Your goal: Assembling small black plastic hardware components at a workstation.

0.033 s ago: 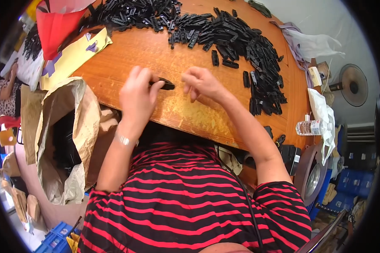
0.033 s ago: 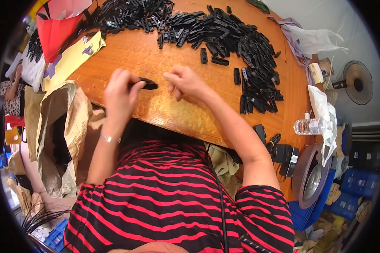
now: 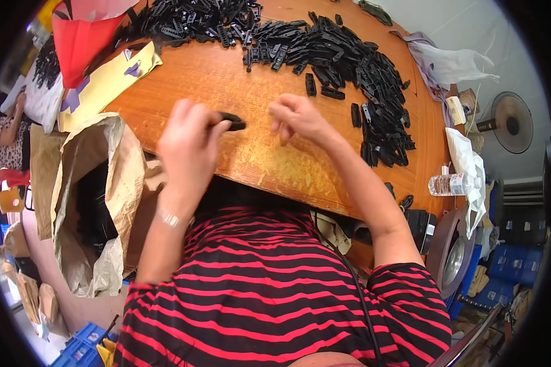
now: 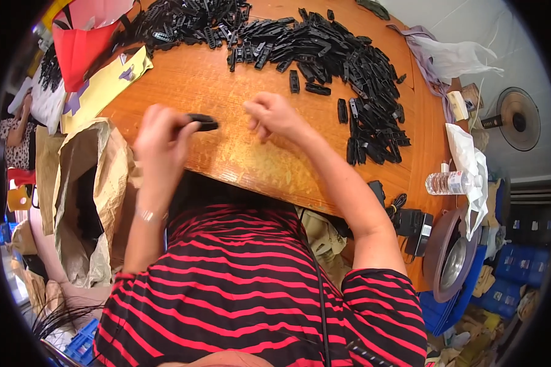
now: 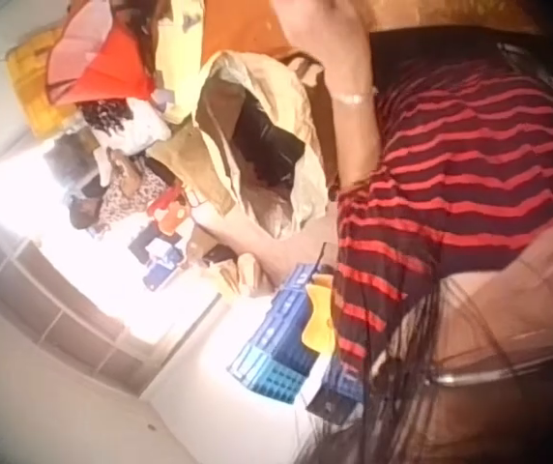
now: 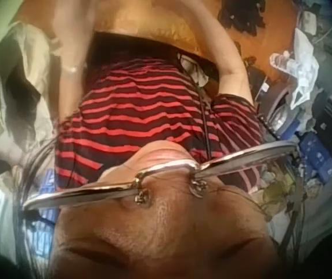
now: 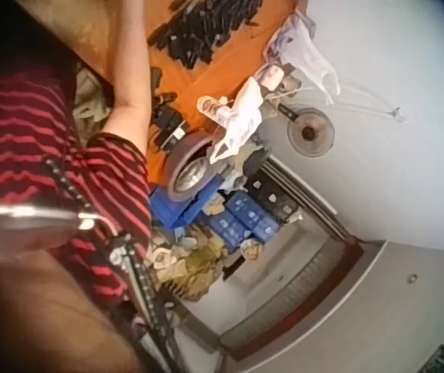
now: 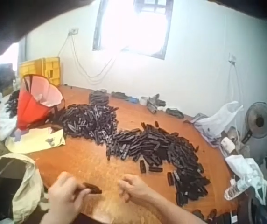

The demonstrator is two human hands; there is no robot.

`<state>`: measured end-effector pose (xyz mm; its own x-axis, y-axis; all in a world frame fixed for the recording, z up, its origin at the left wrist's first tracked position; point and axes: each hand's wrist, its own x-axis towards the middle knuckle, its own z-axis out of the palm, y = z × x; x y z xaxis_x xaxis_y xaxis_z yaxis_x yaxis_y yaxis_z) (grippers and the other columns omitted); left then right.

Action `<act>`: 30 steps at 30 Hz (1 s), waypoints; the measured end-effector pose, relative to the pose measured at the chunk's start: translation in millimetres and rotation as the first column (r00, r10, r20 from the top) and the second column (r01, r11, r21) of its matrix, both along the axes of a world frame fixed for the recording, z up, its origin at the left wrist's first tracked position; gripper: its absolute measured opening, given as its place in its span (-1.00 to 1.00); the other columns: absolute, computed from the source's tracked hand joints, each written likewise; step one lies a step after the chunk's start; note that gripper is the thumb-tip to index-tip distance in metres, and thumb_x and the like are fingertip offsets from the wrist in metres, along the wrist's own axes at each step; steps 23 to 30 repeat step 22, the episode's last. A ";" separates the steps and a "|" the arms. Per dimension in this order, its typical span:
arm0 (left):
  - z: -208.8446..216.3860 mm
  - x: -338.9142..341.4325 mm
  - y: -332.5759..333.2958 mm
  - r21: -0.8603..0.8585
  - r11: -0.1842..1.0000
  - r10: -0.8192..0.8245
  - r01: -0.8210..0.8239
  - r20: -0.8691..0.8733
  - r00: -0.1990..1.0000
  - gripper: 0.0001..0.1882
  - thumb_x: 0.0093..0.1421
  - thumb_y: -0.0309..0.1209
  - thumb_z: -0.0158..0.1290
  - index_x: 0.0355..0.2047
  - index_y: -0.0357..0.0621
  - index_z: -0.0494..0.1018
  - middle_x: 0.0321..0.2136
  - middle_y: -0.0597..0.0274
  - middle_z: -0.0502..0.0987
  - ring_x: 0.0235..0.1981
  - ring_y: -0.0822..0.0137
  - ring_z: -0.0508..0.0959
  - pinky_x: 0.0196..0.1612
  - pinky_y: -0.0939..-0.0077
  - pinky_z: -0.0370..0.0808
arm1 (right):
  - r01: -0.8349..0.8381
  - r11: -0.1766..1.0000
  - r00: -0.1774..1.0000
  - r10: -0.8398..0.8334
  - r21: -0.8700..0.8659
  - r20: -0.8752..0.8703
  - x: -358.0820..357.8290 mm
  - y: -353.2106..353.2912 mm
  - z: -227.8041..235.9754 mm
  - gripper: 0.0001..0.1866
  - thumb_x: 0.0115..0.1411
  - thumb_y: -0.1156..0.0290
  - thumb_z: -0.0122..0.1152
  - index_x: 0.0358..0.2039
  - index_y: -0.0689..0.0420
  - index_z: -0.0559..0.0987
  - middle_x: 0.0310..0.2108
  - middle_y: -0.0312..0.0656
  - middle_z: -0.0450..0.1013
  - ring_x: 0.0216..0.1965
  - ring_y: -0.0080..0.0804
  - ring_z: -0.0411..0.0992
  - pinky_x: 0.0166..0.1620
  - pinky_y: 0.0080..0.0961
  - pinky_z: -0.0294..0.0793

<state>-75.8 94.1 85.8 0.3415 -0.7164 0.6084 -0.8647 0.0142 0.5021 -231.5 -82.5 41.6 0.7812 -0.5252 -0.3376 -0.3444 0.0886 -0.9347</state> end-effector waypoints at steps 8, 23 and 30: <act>81.4 54.9 130.3 -0.053 0.856 0.509 -0.515 0.263 0.819 -0.91 0.12 -0.58 0.17 -0.38 -0.23 0.47 -0.37 0.16 0.46 -0.38 0.32 0.48 -0.42 0.54 0.43 | -0.071 0.291 0.837 -0.503 -0.954 -0.216 -20.8 -77.7 -29.1 -0.66 0.05 0.25 0.37 -0.28 0.16 0.48 -0.30 -0.03 0.48 -0.26 -0.03 0.49 -0.19 -0.22 0.50; -73.3 30.4 -161.1 0.337 0.927 0.203 -0.165 -0.081 0.976 -0.51 0.04 -0.10 0.27 -0.17 -0.12 0.38 -0.34 -0.01 0.55 -0.27 0.05 0.58 -0.22 0.19 0.48 | 0.005 0.383 1.000 -0.025 -0.924 -0.005 13.3 -17.9 -49.6 -0.77 -0.03 0.37 0.38 -0.42 0.11 0.48 -0.39 -0.11 0.48 -0.35 -0.15 0.53 -0.26 -0.28 0.52; -73.3 30.4 -161.1 0.337 0.927 0.203 -0.165 -0.081 0.976 -0.51 0.04 -0.10 0.27 -0.17 -0.12 0.38 -0.34 -0.01 0.55 -0.27 0.05 0.58 -0.22 0.19 0.48 | 0.005 0.383 1.000 -0.025 -0.924 -0.005 13.3 -17.9 -49.6 -0.77 -0.03 0.37 0.38 -0.42 0.11 0.48 -0.39 -0.11 0.48 -0.35 -0.15 0.53 -0.26 -0.28 0.52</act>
